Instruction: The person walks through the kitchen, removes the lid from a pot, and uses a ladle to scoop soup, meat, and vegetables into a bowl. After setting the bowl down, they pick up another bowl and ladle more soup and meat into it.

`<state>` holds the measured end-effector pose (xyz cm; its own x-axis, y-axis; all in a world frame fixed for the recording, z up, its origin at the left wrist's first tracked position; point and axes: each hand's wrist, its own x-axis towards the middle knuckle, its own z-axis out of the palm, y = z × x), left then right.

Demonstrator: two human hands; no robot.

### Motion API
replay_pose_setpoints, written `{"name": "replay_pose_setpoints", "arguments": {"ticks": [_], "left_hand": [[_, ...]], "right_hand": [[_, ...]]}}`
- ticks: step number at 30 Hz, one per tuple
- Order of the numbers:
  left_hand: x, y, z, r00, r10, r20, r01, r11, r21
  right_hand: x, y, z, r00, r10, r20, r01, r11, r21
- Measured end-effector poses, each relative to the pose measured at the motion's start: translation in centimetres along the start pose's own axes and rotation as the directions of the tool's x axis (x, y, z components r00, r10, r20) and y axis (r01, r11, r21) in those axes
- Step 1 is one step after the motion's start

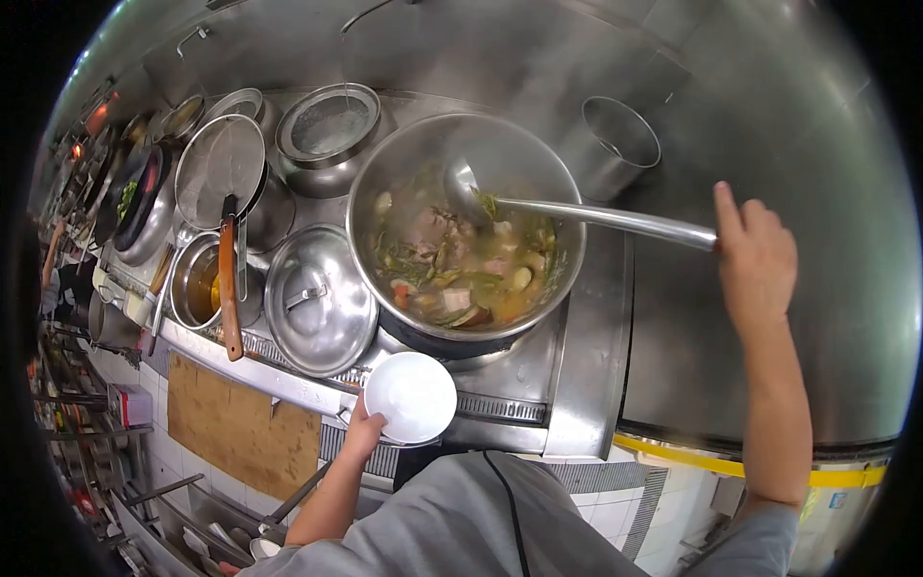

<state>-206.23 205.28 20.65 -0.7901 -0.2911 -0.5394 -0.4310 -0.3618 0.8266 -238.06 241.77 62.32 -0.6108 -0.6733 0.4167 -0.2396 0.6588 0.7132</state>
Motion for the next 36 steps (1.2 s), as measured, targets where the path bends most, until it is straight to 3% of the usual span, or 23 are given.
{"name": "replay_pose_setpoints", "arguments": {"ticks": [2, 4, 5, 6, 7, 9, 11, 13, 14, 15, 18, 21, 26, 28, 29, 30, 31, 32, 33, 35, 36], "left_hand": [[-0.1, -0.1, -0.2, 1.000, 0.000, -0.007, 0.000, 1.000, 0.001], [-0.2, -0.5, -0.3, 1.000, 0.000, -0.009, -0.001, 1.000, -0.016], [-0.1, -0.7, -0.2, 1.000, 0.004, -0.013, -0.004, 1.000, -0.031], [0.0, -0.8, -0.2, 1.000, 0.005, -0.007, -0.006, 0.999, -0.036], [0.0, -1.1, -0.2, 1.000, 0.000, -0.008, -0.001, 0.999, -0.036], [0.1, -1.2, -0.2, 1.000, -0.006, -0.006, 0.005, 0.999, -0.043], [-0.1, -0.7, 0.1, 1.000, 0.009, -0.010, -0.010, 0.996, -0.085], [-0.1, -0.6, 0.5, 1.000, 0.005, -0.004, -0.005, 0.997, -0.079], [0.0, -0.7, 0.5, 1.000, -0.008, 0.002, 0.008, 0.997, -0.081], [0.3, -0.7, 0.5, 1.000, -0.018, 0.008, 0.018, 0.997, -0.080], [0.7, -0.9, 0.5, 0.999, -0.030, 0.029, 0.030, 0.999, -0.015], [0.3, -0.7, 0.6, 0.999, -0.041, 0.023, 0.041, 0.999, 0.000], [-0.2, -0.8, 0.5, 1.000, -0.006, 0.022, 0.007, 0.999, -0.050], [-0.4, -1.0, 0.4, 1.000, -0.022, 0.009, 0.022, 0.997, -0.071], [-0.3, -1.3, 0.3, 1.000, -0.015, 0.013, 0.016, 0.997, -0.079], [-0.2, -1.4, 0.2, 1.000, -0.008, 0.018, 0.010, 0.996, -0.086], [-0.2, -1.4, 0.1, 1.000, -0.007, 0.017, 0.008, 0.996, -0.086], [-0.1, -1.3, 0.1, 1.000, -0.008, 0.018, 0.010, 0.997, -0.078], [-0.1, -1.3, 0.1, 1.000, -0.012, 0.019, 0.014, 0.997, -0.071], [0.2, -1.8, -0.2, 1.000, -0.005, 0.020, 0.006, 0.998, -0.059], [0.3, -1.9, -0.2, 1.000, 0.004, 0.023, -0.003, 0.999, -0.046]], "right_hand": [[0.0, 1.4, 0.0, 1.000, 0.012, -0.015, -0.012, 1.000, -0.026], [-0.4, 2.1, -0.3, 0.997, 0.070, 0.044, -0.075, 0.987, 0.145], [-1.1, 1.8, -0.6, 0.997, 0.069, 0.042, -0.074, 0.988, 0.138], [-2.4, 1.0, -0.8, 0.967, 0.123, 0.223, -0.187, 0.937, 0.295], [-3.6, 0.0, -0.9, 0.906, 0.139, 0.400, -0.316, 0.850, 0.421], [-5.6, -2.0, -0.9, 0.663, 0.165, 0.730, -0.635, 0.640, 0.432], [-9.5, -3.9, 0.7, 0.510, 0.050, 0.858, -0.818, 0.336, 0.467], [-10.1, -6.5, -0.2, 0.616, -0.102, 0.781, -0.757, 0.196, 0.623], [-9.2, -7.1, -1.1, 0.617, -0.164, 0.769, -0.695, 0.344, 0.631], [-8.1, -7.7, -1.8, 0.613, -0.154, 0.775, -0.703, 0.339, 0.625], [-6.1, -8.3, -2.2, 0.698, -0.075, 0.712, -0.568, 0.547, 0.615], [-3.9, -7.6, -4.1, 0.721, -0.054, 0.690, -0.590, 0.474, 0.653], [-3.4, -7.0, -6.8, 0.660, -0.183, 0.729, -0.535, 0.567, 0.626], [-4.8, -7.4, -6.5, 0.777, -0.234, 0.584, -0.311, 0.664, 0.680], [-4.5, -7.5, -6.5, 0.778, -0.237, 0.582, -0.308, 0.664, 0.681], [-3.7, -7.7, -6.8, 0.546, -0.304, 0.781, -0.631, 0.464, 0.622], [-2.9, -7.8, -7.3, 0.273, -0.433, 0.859, -0.876, 0.258, 0.408], [-2.0, -7.8, -8.0, 0.159, -0.496, 0.854, -0.938, 0.193, 0.287], [-2.6, -7.7, -7.3, 0.160, -0.498, 0.853, -0.937, 0.195, 0.289], [-5.0, -6.9, -5.6, 0.124, -0.657, 0.744, -0.992, -0.104, 0.073], [-5.5, -6.6, -5.8, 0.123, -0.658, 0.743, -0.992, -0.102, 0.074]]}}
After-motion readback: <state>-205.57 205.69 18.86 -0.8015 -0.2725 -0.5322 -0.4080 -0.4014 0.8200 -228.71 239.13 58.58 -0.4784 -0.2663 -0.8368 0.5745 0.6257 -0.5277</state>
